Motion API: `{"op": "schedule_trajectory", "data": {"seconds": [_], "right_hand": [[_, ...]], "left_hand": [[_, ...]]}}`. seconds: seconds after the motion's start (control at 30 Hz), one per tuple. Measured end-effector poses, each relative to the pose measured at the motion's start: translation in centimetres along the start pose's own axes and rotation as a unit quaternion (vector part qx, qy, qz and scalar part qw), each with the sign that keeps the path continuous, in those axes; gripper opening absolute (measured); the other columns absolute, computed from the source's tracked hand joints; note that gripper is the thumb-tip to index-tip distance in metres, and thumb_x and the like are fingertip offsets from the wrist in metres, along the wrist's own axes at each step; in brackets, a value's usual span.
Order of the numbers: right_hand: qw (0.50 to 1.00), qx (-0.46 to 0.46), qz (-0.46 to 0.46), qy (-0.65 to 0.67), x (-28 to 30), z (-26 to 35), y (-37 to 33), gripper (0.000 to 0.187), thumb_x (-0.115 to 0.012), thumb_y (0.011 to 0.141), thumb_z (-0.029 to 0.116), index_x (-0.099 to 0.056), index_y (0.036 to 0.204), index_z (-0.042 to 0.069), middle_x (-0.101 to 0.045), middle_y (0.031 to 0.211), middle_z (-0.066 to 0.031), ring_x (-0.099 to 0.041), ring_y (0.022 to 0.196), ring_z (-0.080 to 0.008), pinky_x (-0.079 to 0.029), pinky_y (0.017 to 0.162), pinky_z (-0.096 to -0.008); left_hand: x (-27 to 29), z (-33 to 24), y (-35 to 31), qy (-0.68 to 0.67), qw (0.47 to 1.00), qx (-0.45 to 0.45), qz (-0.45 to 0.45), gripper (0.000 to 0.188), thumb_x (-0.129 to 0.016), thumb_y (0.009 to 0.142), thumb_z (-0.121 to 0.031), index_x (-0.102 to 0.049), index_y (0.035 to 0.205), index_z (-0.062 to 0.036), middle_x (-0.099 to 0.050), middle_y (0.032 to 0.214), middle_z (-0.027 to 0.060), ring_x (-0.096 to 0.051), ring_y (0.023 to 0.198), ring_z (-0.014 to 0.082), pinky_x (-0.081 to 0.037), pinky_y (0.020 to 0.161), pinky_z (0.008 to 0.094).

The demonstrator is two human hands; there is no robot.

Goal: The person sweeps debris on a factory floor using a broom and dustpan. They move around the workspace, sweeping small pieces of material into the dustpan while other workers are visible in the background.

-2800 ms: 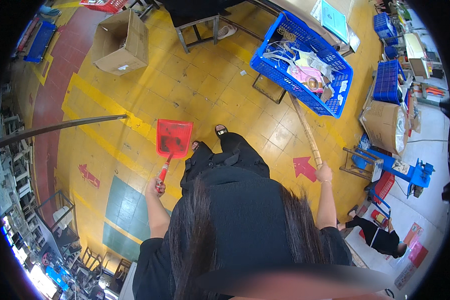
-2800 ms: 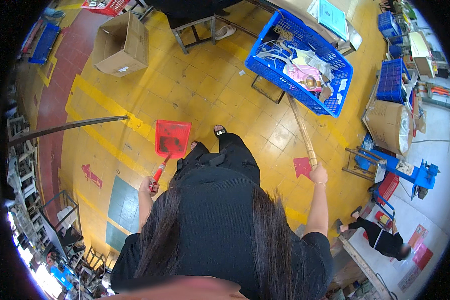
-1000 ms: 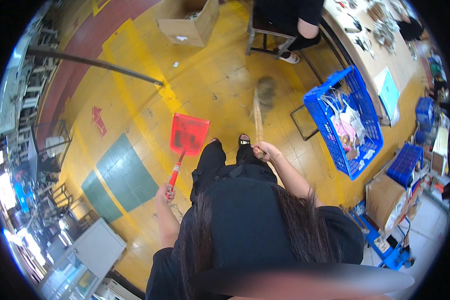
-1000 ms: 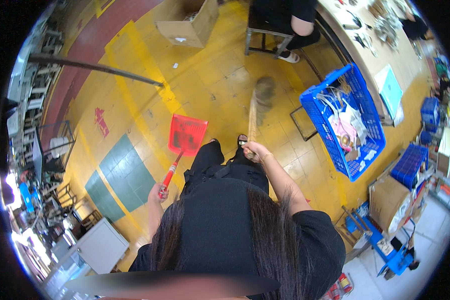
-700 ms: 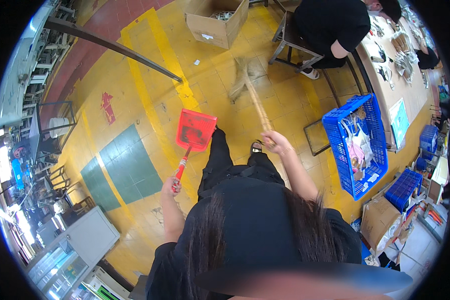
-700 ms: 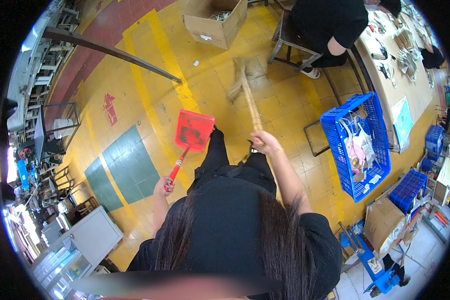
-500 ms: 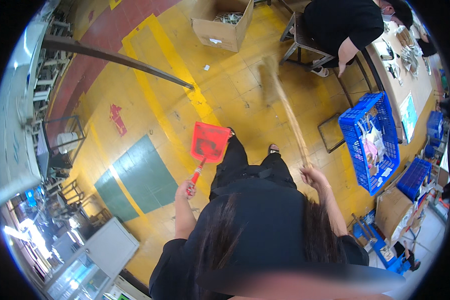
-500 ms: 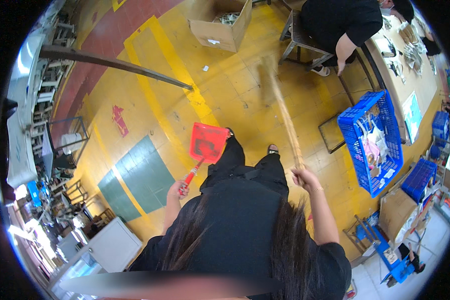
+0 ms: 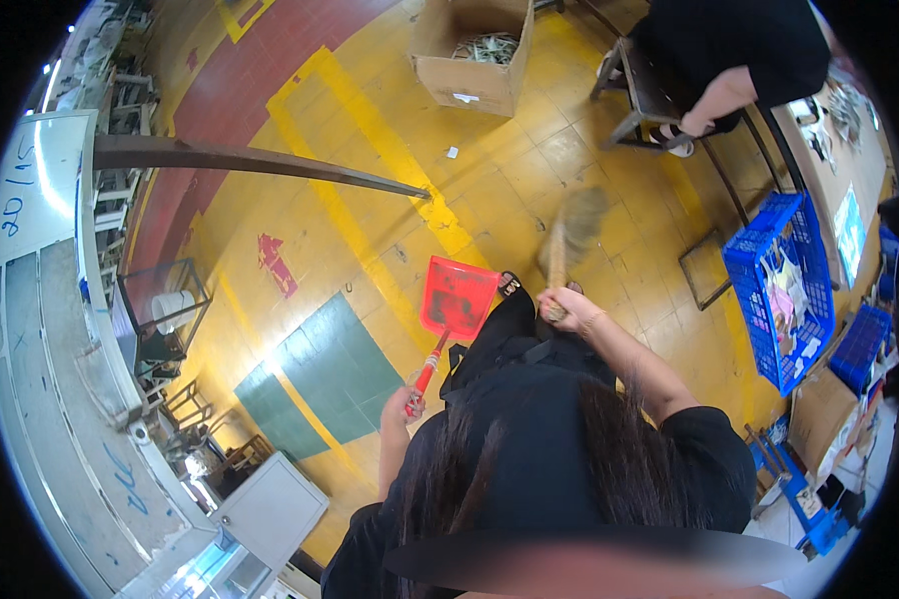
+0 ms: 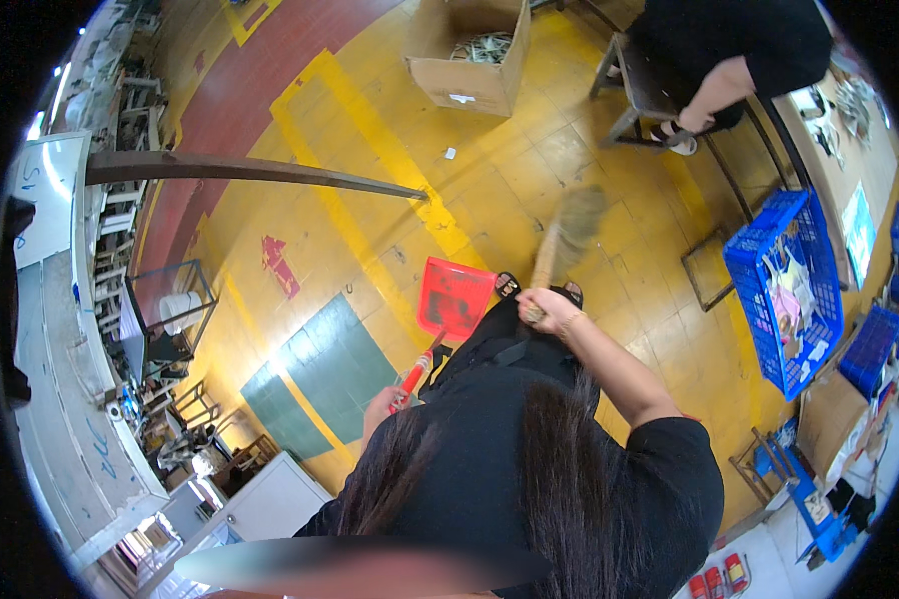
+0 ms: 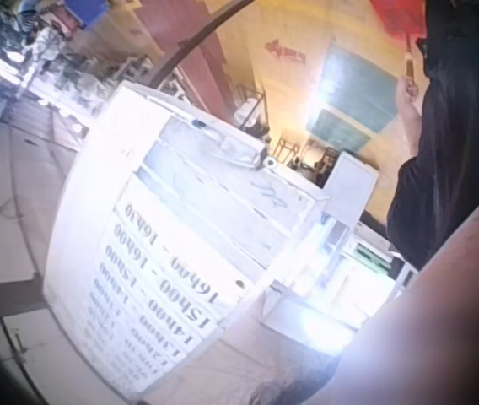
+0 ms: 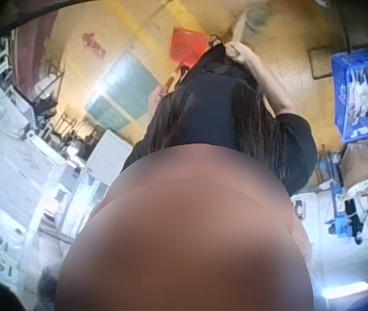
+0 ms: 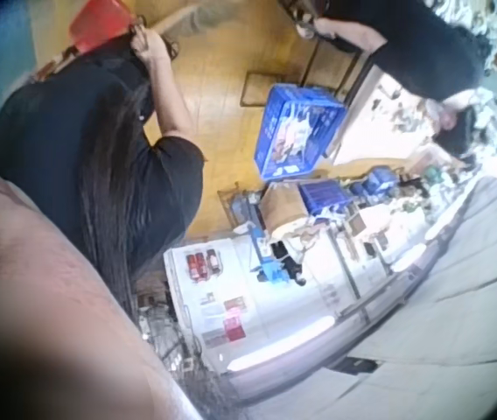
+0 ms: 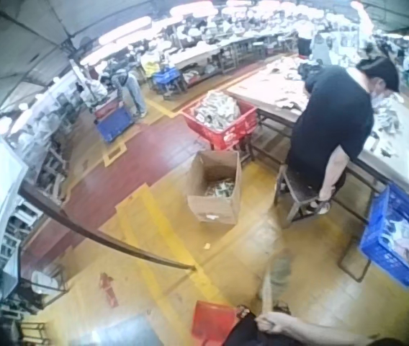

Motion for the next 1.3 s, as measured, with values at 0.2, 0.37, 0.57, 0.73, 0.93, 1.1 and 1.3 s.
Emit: {"op": "schedule_trajectory", "data": {"seconds": [0.2, 0.37, 0.57, 0.73, 0.93, 1.1, 1.3], "right_hand": [[0.994, -0.054, 0.067, -0.063, -13.5, 4.8, 8.3, 0.019, -0.042, 0.084, 0.007, -0.040, 0.066, 0.008, -0.039, 0.048, -0.0006, -0.043, 0.038, -0.0125, -0.041, 0.036, -0.0239], [0.988, -0.089, 0.123, -0.033, -26.1, 13.4, 16.1, 0.016, -0.045, 0.083, 0.005, -0.040, 0.068, 0.006, -0.043, 0.049, -0.0010, -0.045, 0.039, -0.0117, -0.044, 0.037, -0.0237], [0.978, -0.091, 0.185, 0.016, -35.5, 25.6, 22.0, 0.020, -0.049, 0.079, 0.001, -0.038, 0.064, 0.008, -0.044, 0.050, -0.0002, -0.046, 0.041, -0.0093, -0.042, 0.037, -0.0205], [0.948, -0.095, 0.264, -0.149, -28.3, 30.3, 18.6, 0.018, -0.047, 0.082, 0.008, -0.042, 0.064, 0.008, -0.045, 0.051, -0.0002, -0.044, 0.040, -0.0090, -0.039, 0.037, -0.0200], [0.947, -0.036, 0.041, -0.317, -17.3, 29.3, 8.1, 0.020, -0.055, 0.076, -0.002, -0.040, 0.082, 0.009, -0.048, 0.058, -0.0029, -0.045, 0.039, -0.0115, -0.038, 0.033, -0.0246], [0.976, -0.155, 0.066, -0.140, -29.0, 28.4, 14.5, 0.012, -0.051, 0.080, 0.002, -0.045, 0.071, 0.007, -0.047, 0.053, -0.0020, -0.048, 0.042, -0.0119, -0.043, 0.039, -0.0246], [0.959, -0.139, 0.141, -0.201, -36.5, 36.5, 16.3, 0.010, -0.050, 0.078, 0.001, -0.043, 0.076, 0.007, -0.045, 0.052, 0.0013, -0.047, 0.040, -0.0108, -0.040, 0.035, -0.0231]], "left_hand": [[-2.4, -0.2, 1.1, -0.119, 0.992, 0.033, 0.006, 0.015, -0.052, 0.071, -0.012, -0.039, 0.075, -0.0061, -0.042, 0.051, 0.0064, -0.039, 0.037, 0.0142, -0.030, 0.031, 0.0221], [-7.2, -2.7, 1.8, -0.266, 0.951, 0.157, 0.008, 0.015, -0.053, 0.071, -0.012, -0.041, 0.076, -0.0056, -0.044, 0.053, 0.0070, -0.042, 0.039, 0.0151, -0.033, 0.032, 0.0220], [-14.6, -9.4, -2.1, -0.287, 0.946, 0.153, -0.007, 0.015, -0.053, 0.075, -0.013, -0.041, 0.075, -0.0049, -0.046, 0.056, 0.0074, -0.043, 0.039, 0.0139, -0.033, 0.031, 0.0207], [-21.0, -14.3, -2.2, -0.375, 0.916, 0.139, 0.031, 0.015, -0.053, 0.075, -0.012, -0.041, 0.081, -0.0041, -0.046, 0.058, 0.0079, -0.040, 0.037, 0.0120, -0.030, 0.030, 0.0193], [-26.5, -21.0, -0.4, -0.428, 0.890, 0.134, 0.081, 0.021, -0.054, 0.075, -0.011, -0.038, 0.087, -0.0045, -0.046, 0.063, 0.0106, -0.037, 0.039, 0.0106, -0.028, 0.031, 0.0190], [-28.7, -26.2, 1.2, -0.459, 0.871, 0.131, 0.118, 0.020, -0.053, 0.076, -0.010, -0.037, 0.087, -0.0044, -0.044, 0.062, 0.0086, -0.037, 0.040, 0.0104, -0.029, 0.031, 0.0191], [-28.4, -32.6, 2.4, -0.430, 0.891, 0.067, 0.131, 0.019, -0.054, 0.076, -0.012, -0.039, 0.085, -0.0028, -0.046, 0.062, 0.0092, -0.040, 0.040, 0.0121, -0.030, 0.032, 0.0212]]}}
Point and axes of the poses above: each hand's wrist, its own y-axis towards the middle knuckle, its own x-axis out of the back of the hand, z = x × y, the point moved 6 cm from there along y, towards the middle knuckle
